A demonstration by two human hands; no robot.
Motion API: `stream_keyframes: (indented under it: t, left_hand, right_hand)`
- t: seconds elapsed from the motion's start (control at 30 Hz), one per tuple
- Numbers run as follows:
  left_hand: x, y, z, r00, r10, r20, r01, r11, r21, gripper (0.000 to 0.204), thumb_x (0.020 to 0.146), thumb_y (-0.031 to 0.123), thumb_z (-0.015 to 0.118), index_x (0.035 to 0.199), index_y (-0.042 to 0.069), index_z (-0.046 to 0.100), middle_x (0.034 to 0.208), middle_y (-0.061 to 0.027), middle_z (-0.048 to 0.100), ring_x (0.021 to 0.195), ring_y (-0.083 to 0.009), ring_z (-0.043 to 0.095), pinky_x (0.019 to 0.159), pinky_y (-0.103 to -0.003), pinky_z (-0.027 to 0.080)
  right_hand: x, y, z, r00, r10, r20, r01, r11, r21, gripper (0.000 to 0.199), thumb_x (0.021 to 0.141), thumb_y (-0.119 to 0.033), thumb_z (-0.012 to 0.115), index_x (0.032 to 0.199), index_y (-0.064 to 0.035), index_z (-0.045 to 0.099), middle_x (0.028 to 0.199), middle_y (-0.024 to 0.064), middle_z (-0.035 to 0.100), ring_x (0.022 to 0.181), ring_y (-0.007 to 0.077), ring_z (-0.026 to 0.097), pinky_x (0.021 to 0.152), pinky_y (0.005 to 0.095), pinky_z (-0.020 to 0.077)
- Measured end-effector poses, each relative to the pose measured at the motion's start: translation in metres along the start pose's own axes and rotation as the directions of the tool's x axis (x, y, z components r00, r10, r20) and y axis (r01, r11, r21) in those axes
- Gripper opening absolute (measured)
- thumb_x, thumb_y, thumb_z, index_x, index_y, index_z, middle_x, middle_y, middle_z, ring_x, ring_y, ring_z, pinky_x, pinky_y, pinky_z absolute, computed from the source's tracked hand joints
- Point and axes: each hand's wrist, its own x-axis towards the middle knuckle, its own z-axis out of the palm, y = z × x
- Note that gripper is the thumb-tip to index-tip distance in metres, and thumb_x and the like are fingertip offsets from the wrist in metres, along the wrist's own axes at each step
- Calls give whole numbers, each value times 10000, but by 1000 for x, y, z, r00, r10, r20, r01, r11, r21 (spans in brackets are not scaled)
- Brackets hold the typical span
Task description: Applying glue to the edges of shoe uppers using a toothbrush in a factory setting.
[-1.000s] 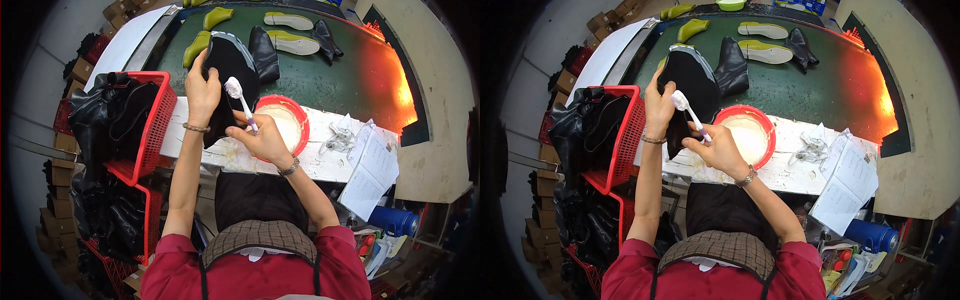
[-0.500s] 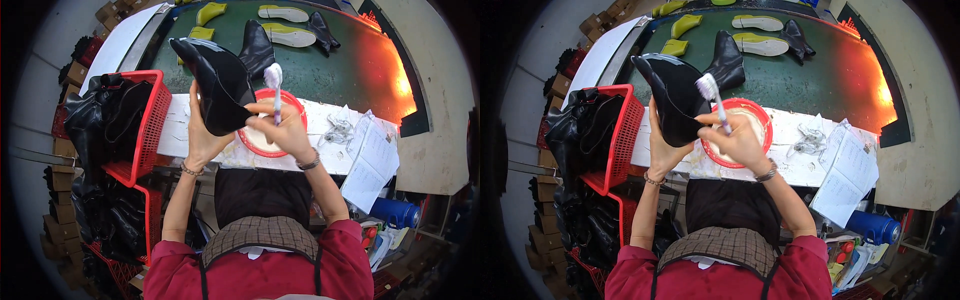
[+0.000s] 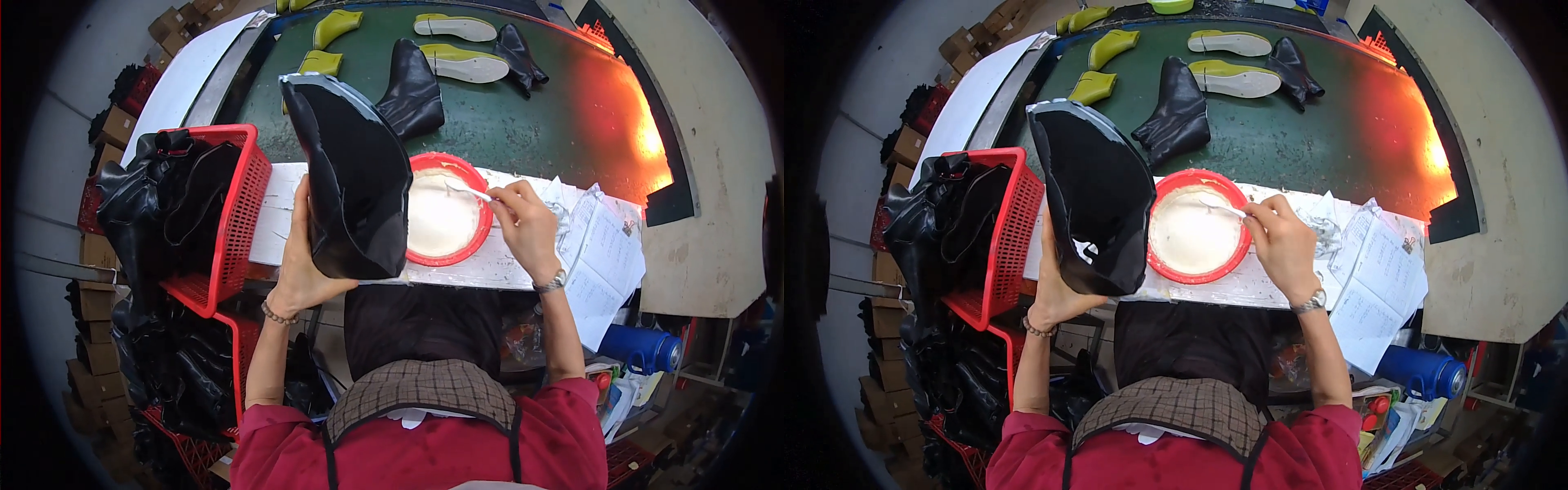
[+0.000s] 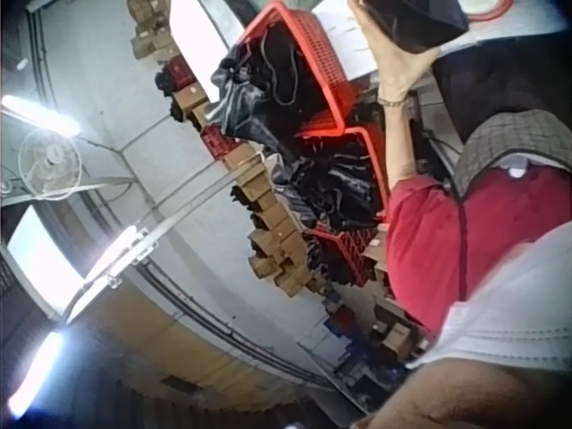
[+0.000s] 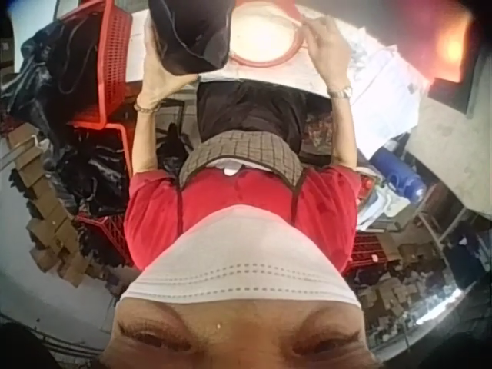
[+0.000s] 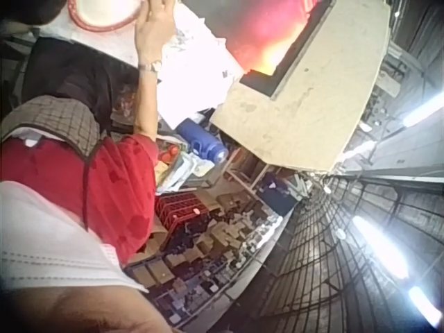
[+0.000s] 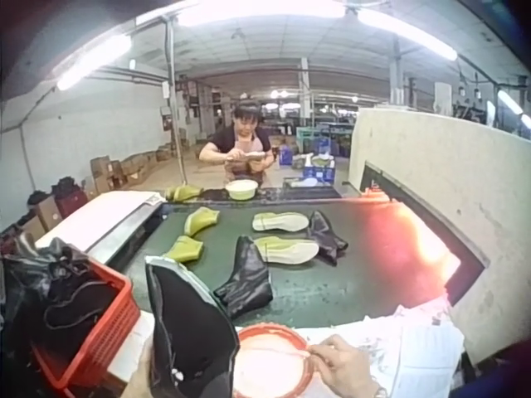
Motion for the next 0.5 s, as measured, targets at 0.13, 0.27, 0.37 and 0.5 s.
stream_keyframes:
  t: [0.13, 0.27, 0.37, 0.5]
  left_hand:
    - [-6, 1, 2, 993, -3, 119, 9, 999, -47, 1393, 532, 136, 947, 1596, -5, 58, 1604, -244, 262, 1491, -348, 308, 1213, -412, 287]
    - [-3, 10, 7, 963, 79, 258, -27, 979, -200, 1386, 551, 185, 967, 1588, -33, 72, 1602, -238, 270, 1486, -339, 320, 1211, -412, 282]
    - [-5, 10, 9, 940, 145, 309, -82, 975, -208, 1403, 564, 222, 983, 1590, -30, 59, 1612, -224, 257, 1488, -321, 316, 1209, -420, 281]
    - [-19, -12, 6, 970, -60, 235, 90, 989, -118, 1434, 554, 246, 998, 1578, -56, 40, 1607, -225, 250, 1480, -313, 320, 1200, -422, 292]
  right_hand:
    - [3, -16, -24, 994, 81, -78, -37, 891, 452, 170, 871, -82, 756, 1035, -39, 766, 847, 59, 660, 689, 125, 609, 580, 253, 457]
    - [23, -18, -31, 986, 47, -158, 26, 902, 431, 181, 850, -56, 776, 1030, -39, 777, 832, 52, 656, 671, 105, 577, 562, 243, 429]
    - [34, -15, -34, 972, 0, -234, 105, 893, 437, 194, 832, -36, 788, 1025, -37, 779, 847, 55, 647, 660, 104, 571, 560, 247, 426]
    - [17, -16, -32, 969, -98, -225, 197, 857, 476, 197, 809, -21, 807, 1002, -54, 789, 880, 43, 653, 676, 80, 571, 572, 230, 455]
